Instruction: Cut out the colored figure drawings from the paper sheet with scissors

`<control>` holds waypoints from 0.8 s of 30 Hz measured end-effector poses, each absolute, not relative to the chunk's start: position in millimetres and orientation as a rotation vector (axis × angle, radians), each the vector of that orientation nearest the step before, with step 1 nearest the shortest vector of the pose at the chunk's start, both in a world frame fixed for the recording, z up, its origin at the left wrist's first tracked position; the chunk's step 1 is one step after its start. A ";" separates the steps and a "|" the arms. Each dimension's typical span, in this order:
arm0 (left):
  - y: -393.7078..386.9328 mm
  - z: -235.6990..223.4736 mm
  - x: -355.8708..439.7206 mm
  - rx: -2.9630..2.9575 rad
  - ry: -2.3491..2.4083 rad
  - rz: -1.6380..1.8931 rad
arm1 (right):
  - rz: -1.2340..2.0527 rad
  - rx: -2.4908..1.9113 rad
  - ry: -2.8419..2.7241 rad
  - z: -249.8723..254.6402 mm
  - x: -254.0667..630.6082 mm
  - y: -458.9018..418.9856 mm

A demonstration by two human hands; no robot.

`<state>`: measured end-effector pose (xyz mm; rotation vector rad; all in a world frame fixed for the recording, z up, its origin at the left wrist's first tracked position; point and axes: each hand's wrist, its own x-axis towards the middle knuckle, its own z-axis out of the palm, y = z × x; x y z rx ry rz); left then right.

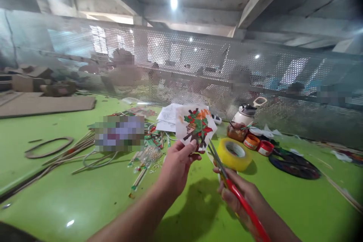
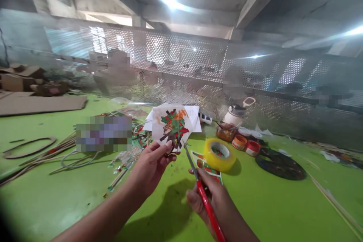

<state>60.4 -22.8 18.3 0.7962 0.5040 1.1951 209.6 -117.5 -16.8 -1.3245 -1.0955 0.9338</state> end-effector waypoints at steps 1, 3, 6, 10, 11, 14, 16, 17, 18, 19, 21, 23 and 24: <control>-24.8 19.1 60.9 0.798 0.498 1.188 | 0.962 -1.347 -1.118 -17.5 209.3 -118.8; -28.9 20.4 62.5 0.799 0.494 1.175 | 0.980 -1.381 -1.182 -16.0 208.2 -121.7; -33.3 21.6 64.7 0.788 0.496 1.166 | 0.951 -1.384 -1.257 -7.2 203.4 -126.2; -34.0 21.5 64.8 0.812 0.478 1.146 | 1.001 -1.424 -1.200 6.2 196.0 -130.2; -33.8 21.3 64.4 0.827 0.475 1.133 | 1.007 -1.442 -1.189 8.3 195.0 -130.6; -33.4 21.1 62.6 0.872 0.474 1.071 | 1.010 -1.487 -1.180 11.7 194.7 -131.1; -33.7 21.3 61.9 0.888 0.471 1.029 | 1.004 -1.496 -1.179 13.0 195.8 -131.5; -33.9 21.5 61.7 0.893 0.466 1.013 | 0.998 -1.497 -1.178 13.5 196.6 -131.9; -34.0 21.7 61.6 0.896 0.458 1.001 | 0.992 -1.495 -1.181 13.8 197.6 -132.3; -34.1 21.9 61.7 0.899 0.449 0.992 | 0.982 -1.491 -1.195 14.0 198.7 -132.7; -33.8 22.1 61.9 0.906 0.431 0.983 | 0.959 -1.483 -1.249 13.3 201.7 -133.5; -33.1 22.3 62.2 0.911 0.421 0.982 | 0.958 -1.470 -1.307 11.6 205.1 -133.8; -32.8 22.3 62.2 0.912 0.417 0.979 | 0.961 -1.462 -1.332 10.6 206.8 -133.8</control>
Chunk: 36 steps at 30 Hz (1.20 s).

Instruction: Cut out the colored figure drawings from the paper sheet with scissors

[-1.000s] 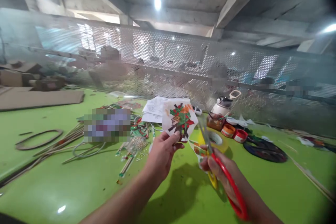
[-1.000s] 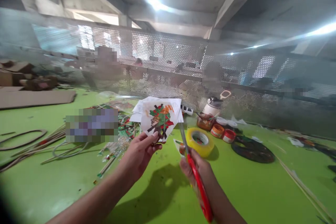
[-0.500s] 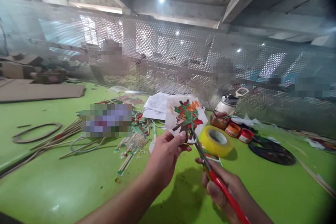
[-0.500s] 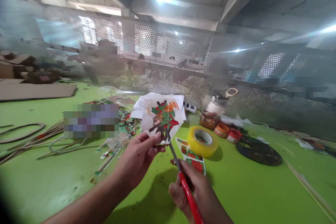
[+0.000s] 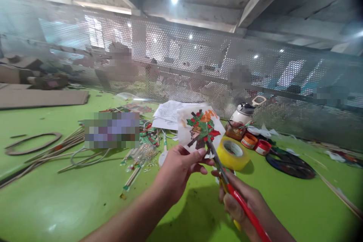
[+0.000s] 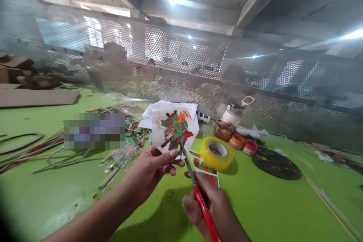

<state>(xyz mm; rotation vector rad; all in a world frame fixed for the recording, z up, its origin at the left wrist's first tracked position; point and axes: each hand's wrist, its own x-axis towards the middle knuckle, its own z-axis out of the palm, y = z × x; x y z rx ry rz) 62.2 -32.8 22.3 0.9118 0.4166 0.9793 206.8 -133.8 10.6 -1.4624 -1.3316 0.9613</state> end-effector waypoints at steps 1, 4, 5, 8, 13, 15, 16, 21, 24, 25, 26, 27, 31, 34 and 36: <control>-32.4 22.5 62.1 0.911 0.412 0.973 | 0.965 -1.456 -1.350 9.6 208.4 -133.6; -32.2 23.3 61.4 0.902 0.400 0.947 | 0.933 -1.435 -1.410 7.0 211.8 -132.7; -32.3 23.7 61.1 0.902 0.399 0.939 | 0.907 -1.426 -1.427 5.9 212.6 -132.2; -32.0 24.5 60.0 0.908 0.411 0.922 | 0.842 -1.403 -1.446 0.3 214.3 -130.3; -28.9 22.6 59.9 0.926 0.465 0.933 | 0.885 -1.420 -1.423 -11.4 217.2 -127.0; -27.5 21.7 60.7 0.925 0.488 0.949 | 0.928 -1.393 -1.370 -13.0 217.3 -126.1; -27.0 21.3 61.1 0.922 0.497 0.962 | 0.952 -1.376 -1.338 -13.1 217.0 -125.8; -27.0 22.0 62.2 0.907 0.525 0.991 | 1.039 -1.311 -1.245 -14.6 215.7 -125.6; -28.7 23.3 62.3 0.911 0.534 0.985 | 1.013 -1.347 -1.266 -17.0 216.1 -125.6; -29.2 23.7 62.4 0.912 0.534 0.986 | 0.990 -1.362 -1.281 -17.1 216.0 -125.7; -29.5 23.9 62.4 0.913 0.532 0.987 | 0.966 -1.378 -1.296 -16.6 215.9 -125.8; -29.7 23.9 62.5 0.914 0.531 0.989 | 0.948 -1.398 -1.307 -15.5 215.5 -126.0; -29.4 23.1 62.8 0.907 0.535 0.999 | 0.950 -1.485 -1.335 -8.3 214.2 -127.2; -29.5 22.6 63.2 0.901 0.541 1.007 | 0.930 -1.506 -1.383 -7.1 215.6 -127.5; -30.2 23.0 63.7 0.898 0.547 1.018 | 0.920 -1.515 -1.402 -9.3 217.6 -127.2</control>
